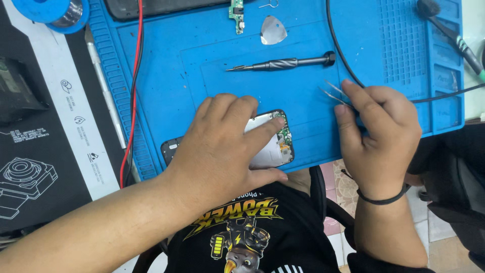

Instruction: The person repairs a disassembled smartphone on a blue mat. They use a soldering iron to work on the motherboard, then use tweezers to place small components and a black plastic part onto the phone's interior.

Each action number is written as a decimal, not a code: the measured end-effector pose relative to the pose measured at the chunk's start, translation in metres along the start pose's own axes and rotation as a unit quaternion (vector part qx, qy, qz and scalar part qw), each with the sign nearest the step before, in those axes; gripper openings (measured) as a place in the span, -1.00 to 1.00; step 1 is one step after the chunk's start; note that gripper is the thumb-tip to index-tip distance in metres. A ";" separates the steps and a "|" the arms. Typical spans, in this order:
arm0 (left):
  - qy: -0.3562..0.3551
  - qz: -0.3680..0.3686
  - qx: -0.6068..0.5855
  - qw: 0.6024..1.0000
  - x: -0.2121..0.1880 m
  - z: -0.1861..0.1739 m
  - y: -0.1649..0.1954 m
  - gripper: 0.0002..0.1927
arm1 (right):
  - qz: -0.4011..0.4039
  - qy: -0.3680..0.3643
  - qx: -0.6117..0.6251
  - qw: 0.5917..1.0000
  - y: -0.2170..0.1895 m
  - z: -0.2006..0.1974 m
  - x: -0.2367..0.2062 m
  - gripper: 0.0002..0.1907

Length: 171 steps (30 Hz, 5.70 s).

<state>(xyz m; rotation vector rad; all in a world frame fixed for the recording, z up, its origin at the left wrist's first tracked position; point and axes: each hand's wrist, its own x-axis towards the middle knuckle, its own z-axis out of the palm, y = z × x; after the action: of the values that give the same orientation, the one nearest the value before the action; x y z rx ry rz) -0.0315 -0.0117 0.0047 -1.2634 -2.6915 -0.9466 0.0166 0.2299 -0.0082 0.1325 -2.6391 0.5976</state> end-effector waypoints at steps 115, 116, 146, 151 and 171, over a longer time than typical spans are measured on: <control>-0.106 -0.046 -0.056 0.992 0.023 -0.023 0.014 -0.26 | 0.065 -0.031 0.155 0.985 -0.029 0.001 -0.051 -0.61; -0.107 -0.050 -0.055 0.992 0.025 -0.021 0.015 -0.26 | 0.065 -0.032 0.158 0.985 -0.029 0.000 -0.051 -0.62; 0.058 0.043 -0.102 0.992 -0.024 -0.056 0.016 -0.37 | 0.050 -0.061 0.540 0.838 -0.060 -0.005 -0.056 -0.41; 0.066 0.043 -0.101 0.992 -0.028 -0.057 0.016 -0.37 | 0.047 -0.062 0.539 0.839 -0.064 -0.008 -0.053 -0.41; 0.067 0.050 -0.116 0.990 -0.037 -0.056 0.013 -0.35 | 0.064 -0.037 0.537 0.840 -0.077 -0.007 -0.056 -0.42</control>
<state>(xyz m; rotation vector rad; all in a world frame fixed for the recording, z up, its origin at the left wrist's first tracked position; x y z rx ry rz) -0.0099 -0.0610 0.0471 -1.3045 -2.4474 -1.3105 0.0835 0.1633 0.0031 0.3018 -2.0485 2.0738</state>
